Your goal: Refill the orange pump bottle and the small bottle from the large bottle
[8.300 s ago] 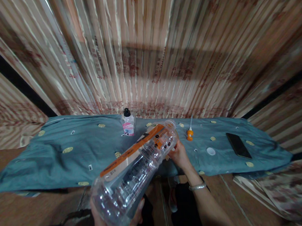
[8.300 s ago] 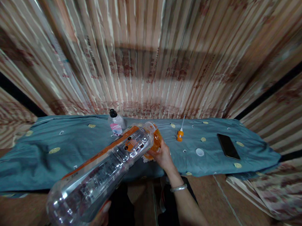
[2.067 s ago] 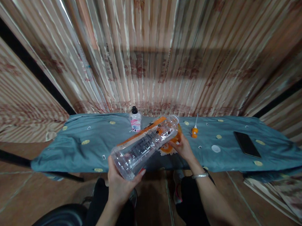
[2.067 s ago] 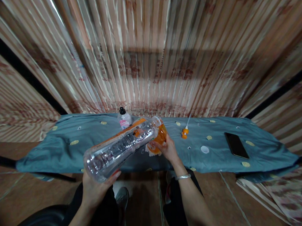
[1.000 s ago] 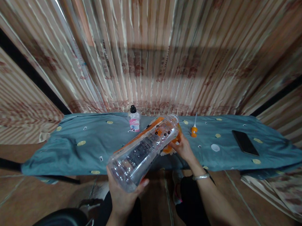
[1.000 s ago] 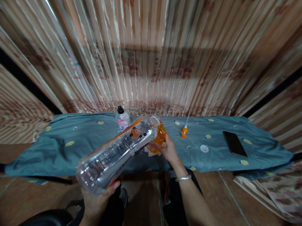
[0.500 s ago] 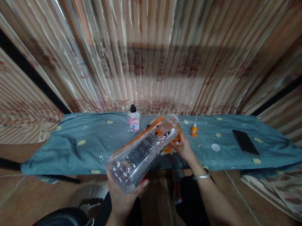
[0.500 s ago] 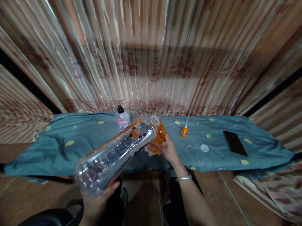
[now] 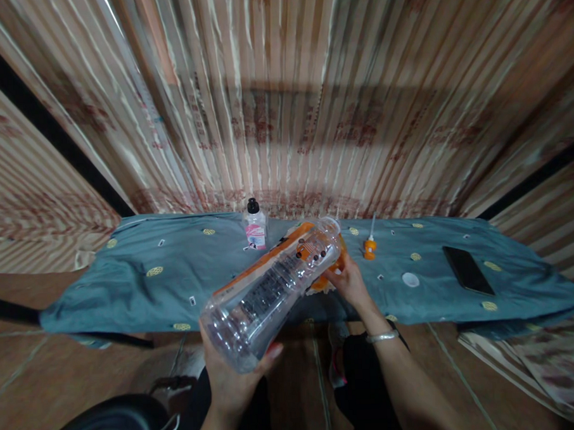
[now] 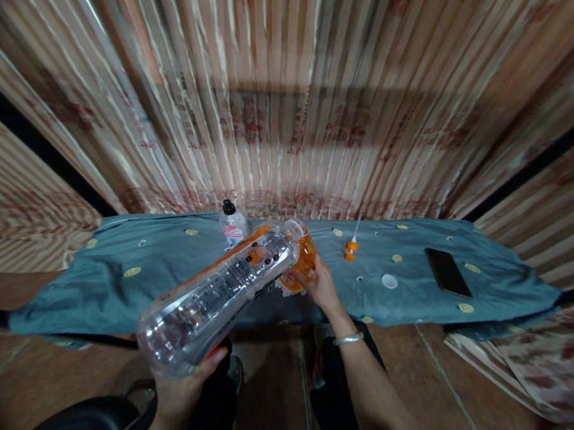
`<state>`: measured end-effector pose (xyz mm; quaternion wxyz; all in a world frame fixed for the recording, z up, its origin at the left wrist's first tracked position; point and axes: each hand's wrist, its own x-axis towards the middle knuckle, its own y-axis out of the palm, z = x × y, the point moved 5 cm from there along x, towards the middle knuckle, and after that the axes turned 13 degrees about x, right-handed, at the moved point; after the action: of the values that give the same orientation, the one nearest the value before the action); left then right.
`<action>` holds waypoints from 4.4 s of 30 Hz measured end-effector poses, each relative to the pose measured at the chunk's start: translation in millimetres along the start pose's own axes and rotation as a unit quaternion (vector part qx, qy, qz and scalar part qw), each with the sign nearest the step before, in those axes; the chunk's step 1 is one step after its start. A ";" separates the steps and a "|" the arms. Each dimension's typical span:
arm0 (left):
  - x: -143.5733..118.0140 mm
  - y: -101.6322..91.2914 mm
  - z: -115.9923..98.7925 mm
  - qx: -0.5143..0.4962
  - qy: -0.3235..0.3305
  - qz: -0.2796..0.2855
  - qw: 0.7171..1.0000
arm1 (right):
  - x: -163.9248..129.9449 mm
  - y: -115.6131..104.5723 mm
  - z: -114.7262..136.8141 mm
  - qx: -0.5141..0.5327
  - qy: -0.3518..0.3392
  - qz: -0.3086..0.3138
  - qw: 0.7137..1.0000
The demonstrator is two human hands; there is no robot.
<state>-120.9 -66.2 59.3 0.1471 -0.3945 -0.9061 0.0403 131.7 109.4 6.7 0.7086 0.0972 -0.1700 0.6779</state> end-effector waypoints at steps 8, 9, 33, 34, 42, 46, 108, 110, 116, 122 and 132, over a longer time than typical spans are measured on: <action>-0.9 -1.1 2.7 0.010 -0.010 0.006 1.000 | 0.6 1.2 5.8 0.005 -0.008 0.006 1.000; -0.9 -1.6 4.9 0.010 -0.012 0.005 1.000 | 1.1 1.2 6.4 0.004 -0.010 0.007 1.000; 8.3 0.9 18.1 0.014 0.078 0.016 0.997 | 3.9 3.8 -3.5 0.058 -0.017 0.022 0.998; 8.0 0.2 17.8 0.018 0.061 0.004 0.998 | 3.8 4.0 -3.9 0.062 -0.017 0.020 0.998; 2.1 2.1 0.9 -0.011 0.008 -0.013 1.000 | 2.7 4.2 -4.9 0.079 -0.012 0.015 0.997; 0.8 1.9 11.0 -0.013 -0.031 -0.010 0.999 | 2.9 4.1 -2.2 0.079 -0.016 0.020 0.997; 17.7 -11.0 33.0 0.041 0.047 0.028 0.998 | 5.4 8.7 0.7 0.088 -0.023 0.042 0.995; 19.6 -11.7 34.4 0.040 0.048 0.031 0.998 | 5.5 8.3 -1.1 0.086 -0.018 0.039 0.995; 19.5 -14.0 45.4 0.042 0.027 0.059 0.997 | 5.2 7.6 -2.6 0.075 -0.014 0.031 0.997; 20.1 -16.3 50.6 0.066 0.040 0.053 0.996 | 5.3 8.4 0.8 0.088 -0.012 0.042 0.995; 17.9 -13.7 45.6 0.055 0.035 0.057 0.996 | 5.5 8.6 -2.9 0.091 -0.011 0.045 0.995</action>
<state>-155.7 -60.6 22.6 0.1973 -0.4384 -0.8728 0.0847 123.6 116.0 5.3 0.6640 0.1607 -0.1197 0.7204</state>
